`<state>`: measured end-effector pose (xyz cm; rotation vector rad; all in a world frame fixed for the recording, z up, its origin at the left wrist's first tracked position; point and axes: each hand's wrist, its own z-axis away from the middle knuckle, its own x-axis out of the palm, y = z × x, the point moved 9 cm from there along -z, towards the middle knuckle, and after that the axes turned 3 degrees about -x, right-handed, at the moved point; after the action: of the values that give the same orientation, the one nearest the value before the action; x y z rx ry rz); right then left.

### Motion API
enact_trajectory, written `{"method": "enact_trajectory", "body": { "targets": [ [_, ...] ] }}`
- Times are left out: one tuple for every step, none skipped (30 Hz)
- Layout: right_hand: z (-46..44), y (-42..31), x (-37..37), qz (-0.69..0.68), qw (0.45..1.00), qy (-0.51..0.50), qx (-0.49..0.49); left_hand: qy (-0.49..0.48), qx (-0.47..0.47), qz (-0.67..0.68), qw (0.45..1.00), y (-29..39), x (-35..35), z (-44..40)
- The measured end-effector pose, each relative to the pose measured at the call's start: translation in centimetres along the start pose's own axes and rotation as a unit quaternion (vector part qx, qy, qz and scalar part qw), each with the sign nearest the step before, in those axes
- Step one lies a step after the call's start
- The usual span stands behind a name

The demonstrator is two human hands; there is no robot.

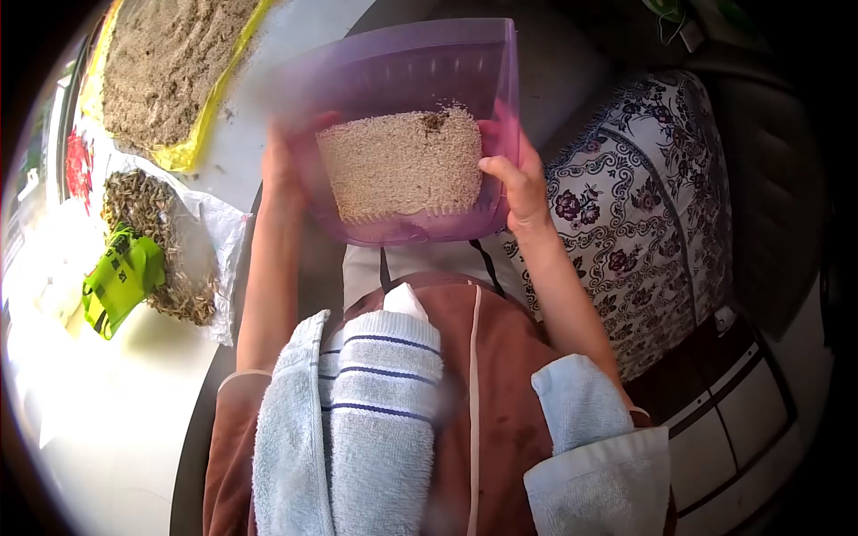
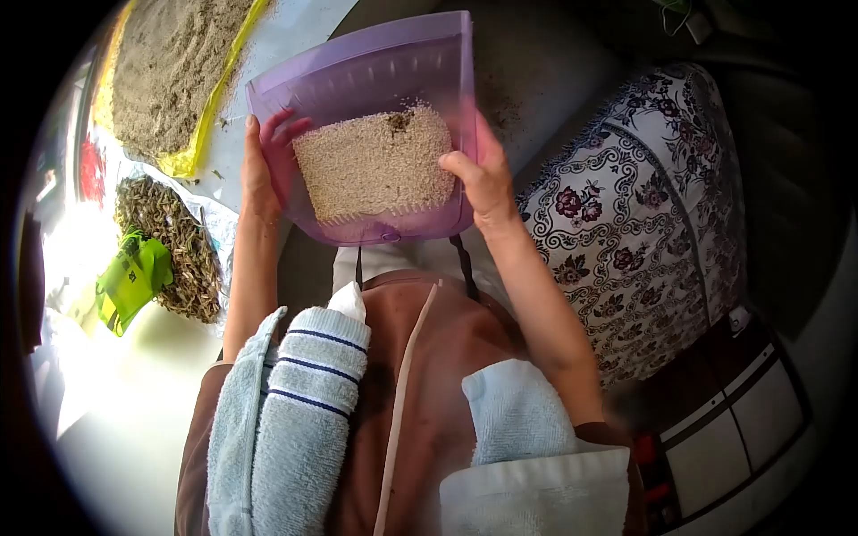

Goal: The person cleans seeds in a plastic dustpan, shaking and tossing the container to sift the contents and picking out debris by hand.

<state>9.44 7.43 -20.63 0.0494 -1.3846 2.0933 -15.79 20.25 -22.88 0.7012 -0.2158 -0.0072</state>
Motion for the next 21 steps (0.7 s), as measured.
{"method": "enact_trajectory", "body": {
  "targets": [
    [-0.6,0.5,-1.4,-0.004,1.000,0.001,0.023,0.019,0.031,-0.065,0.997,0.0,0.4,0.0],
    [-0.9,0.2,-3.1,-0.018,0.999,-0.001,0.034,0.026,0.017,-0.018,0.999,-0.2,2.7,0.8],
    [-1.1,-0.2,-4.9,-0.030,0.999,0.000,0.045,0.034,0.003,0.030,0.999,-0.5,5.0,1.5],
    [-1.4,-0.8,-6.9,-0.046,0.998,-0.013,0.037,0.042,0.014,0.047,0.998,-1.5,6.6,1.7],
    [-1.3,-1.7,-7.7,-0.060,0.997,-0.024,0.029,0.049,0.023,0.064,0.996,-2.7,7.4,1.6],
    [-1.0,-2.2,-8.3,-0.058,0.998,-0.031,0.025,0.027,0.047,0.052,0.997,-3.2,8.1,1.3],
    [-0.8,-2.1,-8.9,-0.033,0.999,-0.020,0.017,0.008,0.020,0.072,0.997,-3.9,7.9,0.9],
    [-0.5,-2.0,-8.0,-0.008,1.000,-0.010,0.009,-0.010,-0.007,0.092,0.996,-3.7,7.1,0.6],
    [0.0,-1.6,-6.6,0.014,1.000,0.000,0.002,-0.028,-0.034,0.109,0.993,-3.5,6.1,0.5],
    [0.9,-2.5,-3.4,0.039,0.999,0.022,-0.011,-0.003,-0.027,0.091,0.996,-2.7,4.4,0.2],
    [1.3,-1.9,-1.2,0.022,0.999,0.016,-0.019,0.002,-0.030,0.088,0.996,-2.6,1.9,-0.9],
    [1.2,-0.9,0.0,0.009,1.000,0.017,-0.013,-0.006,-0.044,0.079,0.996,-2.0,0.5,-1.1],
    [1.1,-0.2,0.6,-0.006,1.000,0.016,-0.007,-0.013,-0.056,0.069,0.996,-1.5,-0.1,-1.2],
    [0.9,0.0,0.0,0.002,0.999,0.016,0.038,0.005,-0.075,0.053,0.996,-1.0,0.6,-0.2],
    [0.2,0.8,-1.7,0.008,0.998,0.015,0.061,0.027,-0.056,0.034,0.997,-0.6,1.5,0.7],
    [-0.3,0.8,-3.4,0.000,0.998,0.003,0.059,0.046,-0.036,0.016,0.998,-0.6,3.1,1.3],
    [-0.8,0.6,-5.2,-0.005,0.998,-0.008,0.057,0.063,-0.015,-0.001,0.998,-0.8,4.6,1.9],
    [-1.3,0.6,-6.8,-0.049,0.997,-0.028,0.049,0.068,-0.009,0.049,0.996,-1.7,6.0,2.4],
    [-1.4,0.0,-7.9,-0.048,0.997,-0.037,0.043,0.066,0.030,0.071,0.995,-1.9,7.6,3.0],
    [-1.3,-0.4,-7.8,-0.043,0.998,-0.041,0.038,0.036,0.031,0.069,0.996,-2.7,7.4,2.4],
    [-1.1,-0.9,-7.1,-0.038,0.998,-0.046,0.035,0.009,0.032,0.067,0.997,-3.1,7.0,1.8]
  ]
}}
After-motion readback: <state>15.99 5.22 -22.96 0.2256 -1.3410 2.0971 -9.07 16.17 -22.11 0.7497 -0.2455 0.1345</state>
